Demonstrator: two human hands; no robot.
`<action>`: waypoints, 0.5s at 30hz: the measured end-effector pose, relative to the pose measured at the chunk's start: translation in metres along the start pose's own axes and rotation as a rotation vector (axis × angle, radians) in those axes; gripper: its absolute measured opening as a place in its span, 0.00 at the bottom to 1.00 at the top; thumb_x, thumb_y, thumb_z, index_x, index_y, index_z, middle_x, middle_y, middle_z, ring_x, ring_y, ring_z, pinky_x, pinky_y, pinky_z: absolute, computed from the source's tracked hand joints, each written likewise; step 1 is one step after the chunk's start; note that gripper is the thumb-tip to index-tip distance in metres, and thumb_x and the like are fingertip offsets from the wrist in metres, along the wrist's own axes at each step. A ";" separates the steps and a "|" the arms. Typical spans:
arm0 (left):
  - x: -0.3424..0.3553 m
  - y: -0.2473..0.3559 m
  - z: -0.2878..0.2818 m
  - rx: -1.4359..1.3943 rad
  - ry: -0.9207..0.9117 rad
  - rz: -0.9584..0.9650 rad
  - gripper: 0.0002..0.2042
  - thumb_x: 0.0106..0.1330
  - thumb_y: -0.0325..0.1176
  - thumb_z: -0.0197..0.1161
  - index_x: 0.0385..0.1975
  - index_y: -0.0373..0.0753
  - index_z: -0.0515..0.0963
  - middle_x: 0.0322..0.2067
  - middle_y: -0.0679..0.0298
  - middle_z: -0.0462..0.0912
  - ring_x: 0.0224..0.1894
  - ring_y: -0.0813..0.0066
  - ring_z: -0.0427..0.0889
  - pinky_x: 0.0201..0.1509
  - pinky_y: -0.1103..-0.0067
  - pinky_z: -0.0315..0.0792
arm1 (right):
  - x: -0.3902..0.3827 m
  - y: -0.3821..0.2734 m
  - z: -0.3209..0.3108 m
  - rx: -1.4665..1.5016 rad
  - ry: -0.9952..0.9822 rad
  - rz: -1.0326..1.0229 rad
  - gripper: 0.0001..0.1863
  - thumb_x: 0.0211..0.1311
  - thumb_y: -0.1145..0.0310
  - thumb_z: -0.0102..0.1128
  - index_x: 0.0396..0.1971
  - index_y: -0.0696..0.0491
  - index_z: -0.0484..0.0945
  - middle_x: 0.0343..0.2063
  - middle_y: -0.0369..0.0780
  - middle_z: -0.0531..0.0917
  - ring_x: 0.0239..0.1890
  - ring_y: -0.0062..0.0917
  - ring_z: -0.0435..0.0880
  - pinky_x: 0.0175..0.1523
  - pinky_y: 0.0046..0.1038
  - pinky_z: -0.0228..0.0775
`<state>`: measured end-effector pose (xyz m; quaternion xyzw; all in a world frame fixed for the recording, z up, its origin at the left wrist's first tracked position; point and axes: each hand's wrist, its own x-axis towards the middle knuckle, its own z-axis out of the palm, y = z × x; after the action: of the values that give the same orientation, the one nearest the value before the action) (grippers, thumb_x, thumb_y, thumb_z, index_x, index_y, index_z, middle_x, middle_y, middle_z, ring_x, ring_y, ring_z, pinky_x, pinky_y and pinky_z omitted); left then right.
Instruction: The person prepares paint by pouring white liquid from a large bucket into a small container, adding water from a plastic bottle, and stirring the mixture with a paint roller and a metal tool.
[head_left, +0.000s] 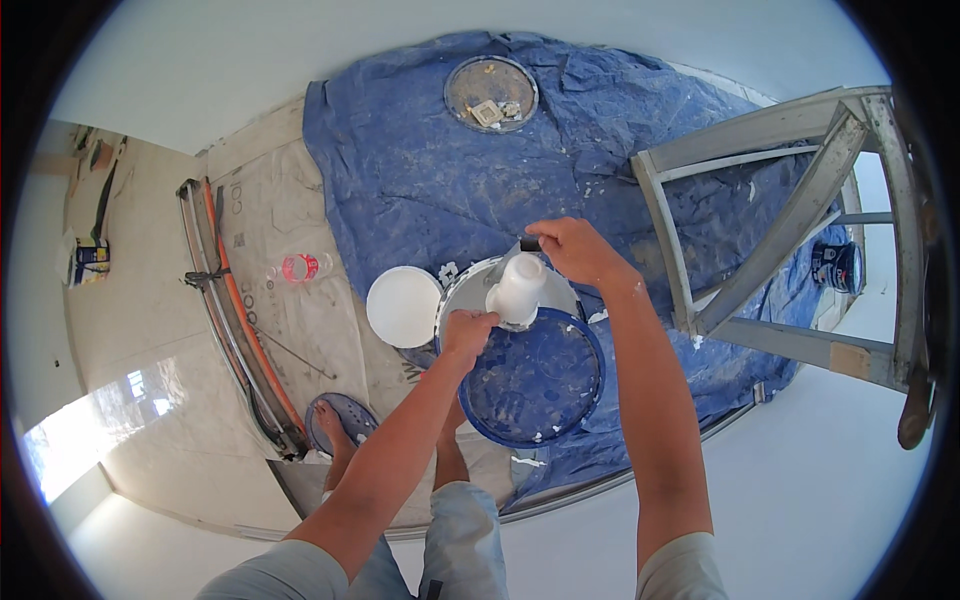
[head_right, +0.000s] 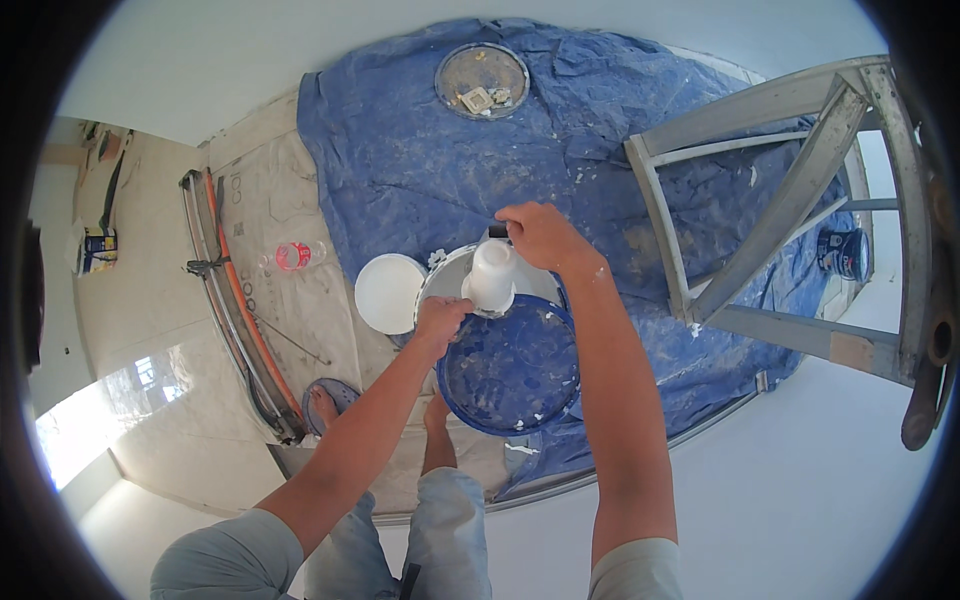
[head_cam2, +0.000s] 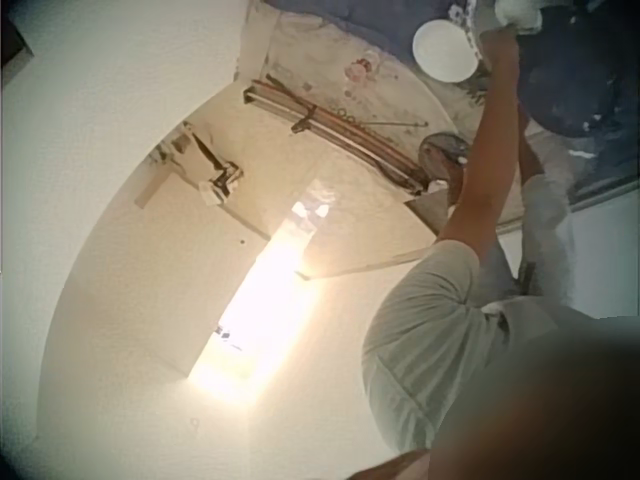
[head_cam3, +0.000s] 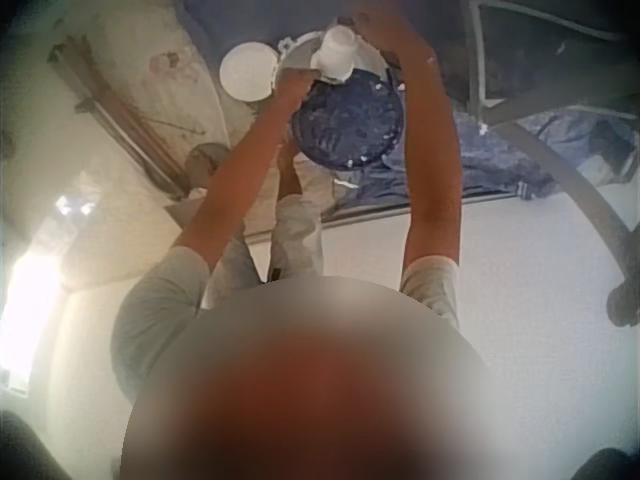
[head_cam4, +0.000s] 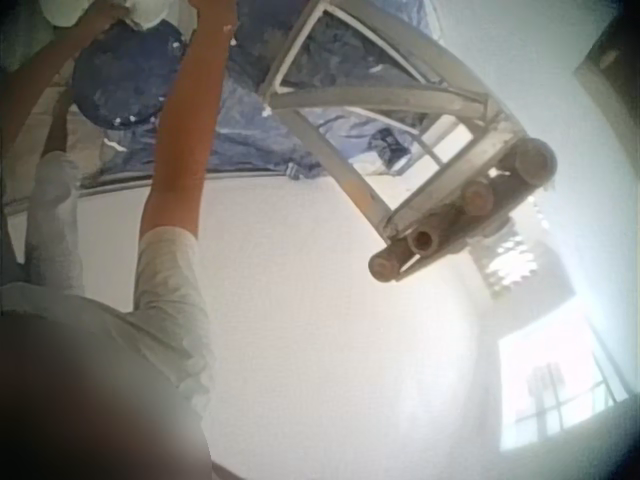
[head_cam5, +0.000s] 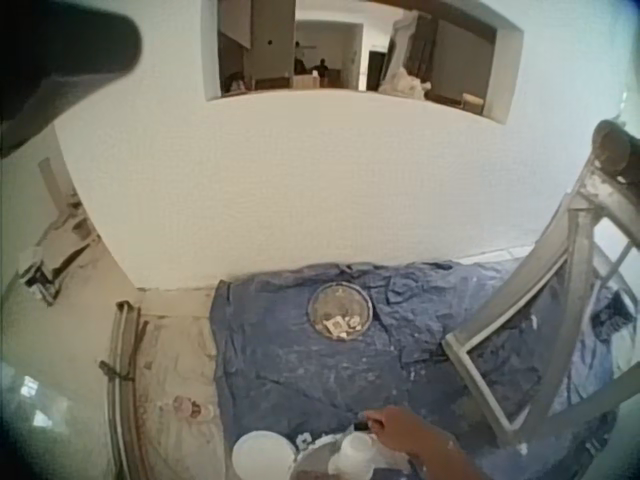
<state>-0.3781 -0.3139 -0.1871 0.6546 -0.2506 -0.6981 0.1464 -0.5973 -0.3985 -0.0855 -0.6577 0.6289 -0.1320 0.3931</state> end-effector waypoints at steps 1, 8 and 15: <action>-0.001 0.000 0.000 -0.012 0.005 -0.012 0.10 0.52 0.31 0.68 0.14 0.39 0.74 0.12 0.72 0.67 0.12 0.81 0.62 0.15 0.77 0.51 | -0.001 0.000 0.000 -0.012 0.007 0.007 0.17 0.63 0.73 0.47 0.46 0.55 0.82 0.42 0.52 0.83 0.45 0.47 0.82 0.53 0.40 0.73; -0.006 0.004 0.000 -0.033 -0.004 -0.034 0.10 0.51 0.32 0.68 0.14 0.40 0.74 0.13 0.72 0.67 0.13 0.81 0.62 0.15 0.78 0.52 | -0.005 0.002 -0.003 0.001 0.030 0.039 0.16 0.62 0.73 0.49 0.47 0.56 0.81 0.43 0.52 0.83 0.45 0.48 0.82 0.53 0.41 0.73; -0.005 0.005 0.001 -0.039 0.041 -0.033 0.09 0.50 0.33 0.68 0.15 0.41 0.74 0.14 0.72 0.68 0.14 0.80 0.64 0.16 0.77 0.55 | -0.013 0.004 -0.006 0.006 0.062 0.050 0.15 0.64 0.73 0.51 0.49 0.57 0.79 0.42 0.52 0.84 0.46 0.45 0.83 0.51 0.38 0.74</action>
<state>-0.3795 -0.3152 -0.1803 0.6699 -0.2230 -0.6916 0.1526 -0.6063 -0.3879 -0.0799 -0.6364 0.6565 -0.1441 0.3784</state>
